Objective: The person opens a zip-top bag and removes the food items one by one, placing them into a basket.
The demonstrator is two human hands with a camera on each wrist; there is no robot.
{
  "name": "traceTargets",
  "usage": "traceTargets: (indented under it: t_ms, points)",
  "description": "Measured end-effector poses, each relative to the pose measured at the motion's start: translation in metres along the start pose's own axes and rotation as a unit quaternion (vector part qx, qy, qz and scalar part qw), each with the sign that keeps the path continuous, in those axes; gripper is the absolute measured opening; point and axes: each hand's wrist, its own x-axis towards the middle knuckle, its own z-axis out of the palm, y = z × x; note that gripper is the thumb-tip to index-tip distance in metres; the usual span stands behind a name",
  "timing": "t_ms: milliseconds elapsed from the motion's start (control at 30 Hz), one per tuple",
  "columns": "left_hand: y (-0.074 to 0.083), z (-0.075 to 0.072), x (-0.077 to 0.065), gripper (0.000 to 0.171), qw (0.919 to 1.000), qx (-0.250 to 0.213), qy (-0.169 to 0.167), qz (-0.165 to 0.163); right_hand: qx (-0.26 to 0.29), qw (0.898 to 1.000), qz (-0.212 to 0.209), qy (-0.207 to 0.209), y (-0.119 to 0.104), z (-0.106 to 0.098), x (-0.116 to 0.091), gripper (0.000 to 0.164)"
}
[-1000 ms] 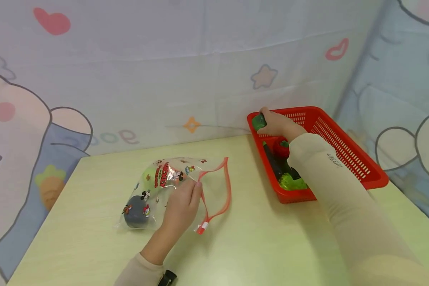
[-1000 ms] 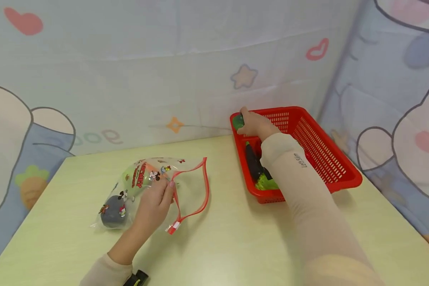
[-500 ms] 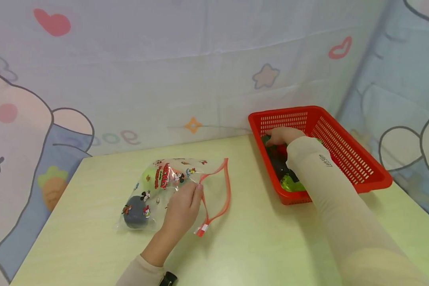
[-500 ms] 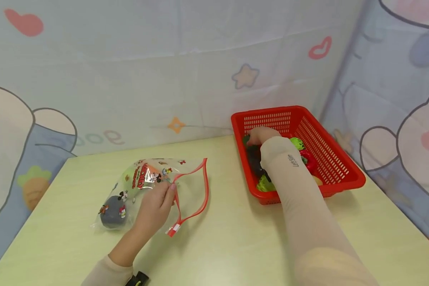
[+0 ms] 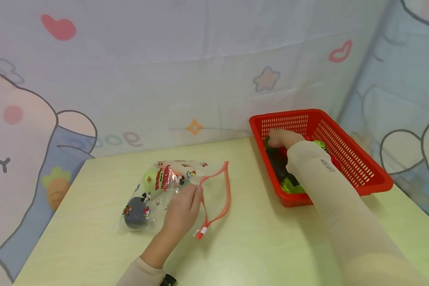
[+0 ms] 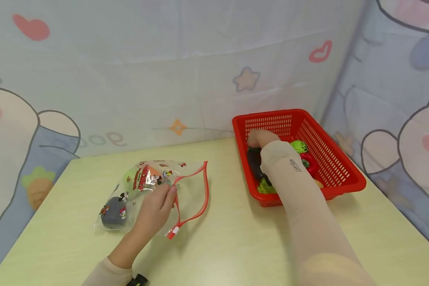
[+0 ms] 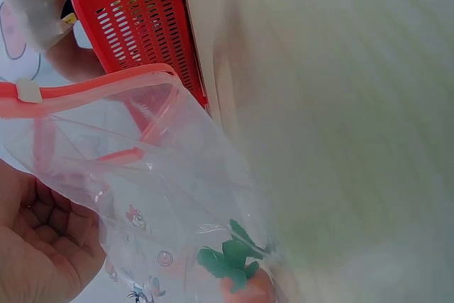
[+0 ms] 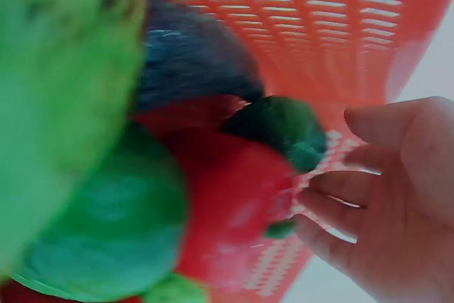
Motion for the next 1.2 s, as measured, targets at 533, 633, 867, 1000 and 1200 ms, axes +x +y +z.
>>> traceTargets:
  t_ms: [533,633,867,1000,1200]
  points:
    - [-0.005,-0.008,0.009,0.027,0.9997,-0.004,-0.011,-0.019,-0.275,0.91,-0.3,0.073,-0.111,0.016,-0.094,0.039]
    - [-0.005,-0.009,0.011,0.026,0.9998,-0.003,-0.007,-0.019,-0.311,0.894,-0.316,0.061,-0.122,0.031,-0.116,0.041]
    - [-0.006,-0.01,0.01,0.027,0.9999,0.009,0.012,-0.005,-0.346,0.886,-0.31,-0.012,-0.128,0.079,-0.135,0.036]
    - [-0.006,-0.014,0.01,0.028,0.9998,0.008,0.017,0.0,-0.369,0.874,-0.317,0.011,-0.131,0.106,-0.123,0.039]
    - [-0.003,-0.016,0.009,0.026,0.9998,-0.002,0.019,-0.004,-0.381,0.85,-0.354,0.086,-0.134,0.141,-0.091,0.047]
